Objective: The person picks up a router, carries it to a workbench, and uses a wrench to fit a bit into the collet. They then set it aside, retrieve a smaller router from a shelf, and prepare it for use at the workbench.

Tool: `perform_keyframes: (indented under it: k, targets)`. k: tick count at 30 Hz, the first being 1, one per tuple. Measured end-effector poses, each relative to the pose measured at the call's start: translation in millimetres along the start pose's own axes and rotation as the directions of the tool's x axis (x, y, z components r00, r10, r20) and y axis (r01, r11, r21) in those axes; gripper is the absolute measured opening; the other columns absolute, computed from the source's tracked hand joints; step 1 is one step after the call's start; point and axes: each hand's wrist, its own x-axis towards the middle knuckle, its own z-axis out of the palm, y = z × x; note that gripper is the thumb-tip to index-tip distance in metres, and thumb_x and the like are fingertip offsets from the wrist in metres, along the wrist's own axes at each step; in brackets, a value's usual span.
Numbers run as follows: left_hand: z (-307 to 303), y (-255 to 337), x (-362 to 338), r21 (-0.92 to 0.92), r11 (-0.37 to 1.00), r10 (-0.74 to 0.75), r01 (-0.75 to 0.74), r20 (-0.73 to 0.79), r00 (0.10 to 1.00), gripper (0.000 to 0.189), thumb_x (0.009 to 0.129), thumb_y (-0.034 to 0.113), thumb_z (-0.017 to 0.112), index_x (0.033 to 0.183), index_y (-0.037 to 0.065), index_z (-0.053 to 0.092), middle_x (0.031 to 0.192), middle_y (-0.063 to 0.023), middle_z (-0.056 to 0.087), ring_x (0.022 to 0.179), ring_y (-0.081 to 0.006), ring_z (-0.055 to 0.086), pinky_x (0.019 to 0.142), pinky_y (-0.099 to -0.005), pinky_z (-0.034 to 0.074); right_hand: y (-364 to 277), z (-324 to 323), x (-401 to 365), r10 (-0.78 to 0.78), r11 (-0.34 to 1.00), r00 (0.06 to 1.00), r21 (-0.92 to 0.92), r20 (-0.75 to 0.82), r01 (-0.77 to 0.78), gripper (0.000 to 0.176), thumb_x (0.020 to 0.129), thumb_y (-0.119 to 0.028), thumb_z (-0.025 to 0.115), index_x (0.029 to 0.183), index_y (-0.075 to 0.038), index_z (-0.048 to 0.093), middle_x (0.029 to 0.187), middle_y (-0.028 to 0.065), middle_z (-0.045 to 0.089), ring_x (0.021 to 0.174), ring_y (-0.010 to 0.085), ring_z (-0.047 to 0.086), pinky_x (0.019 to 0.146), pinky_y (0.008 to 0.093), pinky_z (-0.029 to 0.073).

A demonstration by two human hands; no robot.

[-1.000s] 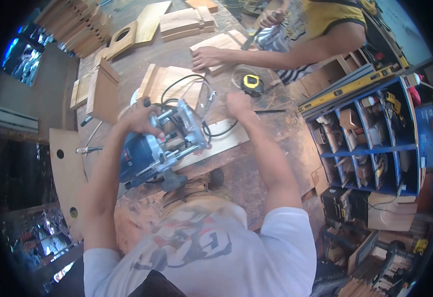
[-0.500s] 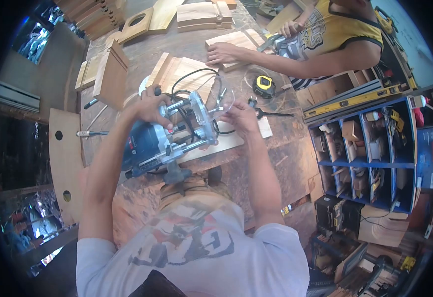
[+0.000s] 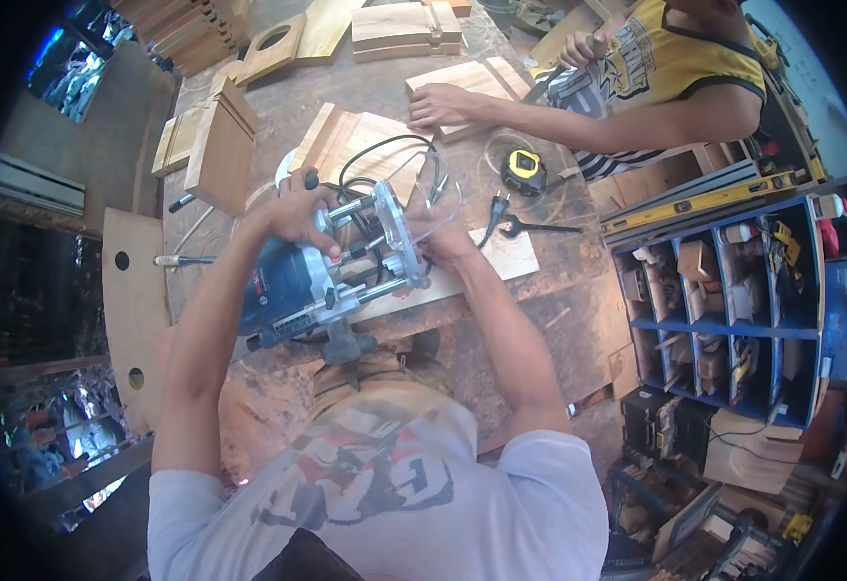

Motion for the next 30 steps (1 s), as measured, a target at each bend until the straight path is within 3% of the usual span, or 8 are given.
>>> perform_keyframes:
  k: [1, 4, 7, 10, 13, 20, 26, 30]
  targets:
    - [-2.6, 2.0, -1.4, -0.002, 1.0, 0.009, -0.009, 0.009, 1.0, 0.102, 0.047, 0.065, 0.091, 0.134, 0.02, 0.06, 0.158, -0.0297, 0.019, 0.143, -0.0548, 0.021, 0.118, -0.0603, 0.019, 2.6, -3.8, 2.4, -0.007, 1.0, 1.0, 0.002, 0.006, 0.007, 0.023, 0.089, -0.013, 0.076, 0.103, 0.004, 0.069, 0.079, 0.0058, 0.068, 0.059, 0.0102, 0.058, 0.052, 0.0216, 0.044]
    - [-3.7, 2.4, -2.2, -0.009, 1.0, 0.013, -0.013, 0.012, 1.0, 0.101, 0.047, 0.065, 0.091, 0.133, 0.02, 0.061, 0.158, -0.0298, 0.019, 0.142, -0.0547, 0.022, 0.118, -0.0594, 0.021, 6.5, -16.5, 3.7, 0.027, 0.996, 1.0, -0.089, -0.01, -0.028, 0.025, 0.085, -0.007, 0.075, 0.108, 0.0, 0.067, 0.093, 0.0095, 0.073, 0.072, 0.0142, 0.069, 0.059, 0.026, 0.056]
    - [3.2, -3.8, 3.3, -0.007, 1.0, 0.014, -0.014, -0.029, 0.999, 0.106, 0.042, 0.07, 0.09, 0.133, 0.023, 0.063, 0.159, -0.0246, 0.02, 0.144, -0.0502, 0.021, 0.116, -0.0583, 0.023, 12.5, -13.7, 0.5, -0.018, 0.997, 0.999, -0.081, -0.045, 0.014, 0.024, 0.085, -0.007, 0.075, 0.107, -0.001, 0.067, 0.089, 0.0081, 0.072, 0.07, 0.0134, 0.069, 0.056, 0.0241, 0.053]
    - [2.9, -4.9, 4.1, -0.015, 1.0, 0.015, -0.016, -0.016, 1.0, 0.106, 0.043, 0.071, 0.09, 0.134, 0.024, 0.063, 0.159, -0.0255, 0.019, 0.145, -0.0506, 0.02, 0.116, -0.0595, 0.021, 14.9, -1.4, 0.9, -0.087, 0.984, 0.986, -0.17, -0.144, 0.062, 0.028, 0.088, -0.015, 0.079, 0.106, 0.003, 0.07, 0.079, 0.0056, 0.068, 0.058, 0.0102, 0.059, 0.049, 0.0221, 0.041]
    - [2.7, -2.6, 2.9, 0.023, 0.999, 0.024, -0.023, -0.033, 0.999, 0.098, 0.047, 0.065, 0.091, 0.131, 0.021, 0.063, 0.158, -0.031, 0.019, 0.143, -0.0557, 0.022, 0.118, -0.0581, 0.025, 0.0, 2.3, -7.5, -0.043, 0.978, 0.995, -0.209, -0.089, 0.024, 0.02, 0.084, -0.006, 0.076, 0.102, -0.003, 0.067, 0.08, 0.0042, 0.068, 0.061, 0.0112, 0.063, 0.05, 0.0224, 0.046]
    - [-1.2, 0.7, 0.9, 0.019, 0.999, 0.038, -0.038, -0.019, 0.999, 0.099, 0.048, 0.066, 0.09, 0.132, 0.02, 0.063, 0.158, -0.0315, 0.02, 0.143, -0.0561, 0.023, 0.117, -0.0608, 0.024, -5.3, -19.0, 10.6, 0.078, 0.985, 0.993, -0.159, 0.093, -0.062, 0.021, 0.081, -0.006, 0.079, 0.099, 0.002, 0.074, 0.076, 0.006, 0.069, 0.05, 0.0092, 0.053, 0.042, 0.0232, 0.035]
    - [-0.3, -0.7, -1.8, 0.005, 0.999, 0.043, -0.043, -0.03, 0.999, 0.098, 0.05, 0.066, 0.09, 0.132, 0.019, 0.063, 0.158, -0.0306, 0.019, 0.144, -0.0554, 0.022, 0.118, -0.0615, 0.024, -20.6, -13.4, 11.5, 0.1, 0.954, 0.987, -0.293, 0.123, -0.061, 0.02, 0.081, -0.01, 0.081, 0.094, 0.003, 0.076, 0.076, 0.0081, 0.07, 0.053, 0.0105, 0.056, 0.047, 0.0228, 0.04]
    - [-0.5, -0.9, -3.1, -0.028, 0.999, 0.038, -0.039, -0.032, 0.999, 0.098, 0.049, 0.066, 0.09, 0.13, 0.019, 0.063, 0.158, -0.0294, 0.02, 0.145, -0.0548, 0.021, 0.117, -0.0628, 0.023, -19.1, -17.0, 9.2, 0.143, 0.976, 0.98, -0.184, 0.138, -0.116, 0.021, 0.084, -0.007, 0.076, 0.101, 0.005, 0.073, 0.076, 0.0073, 0.069, 0.059, 0.0109, 0.059, 0.051, 0.022, 0.042]
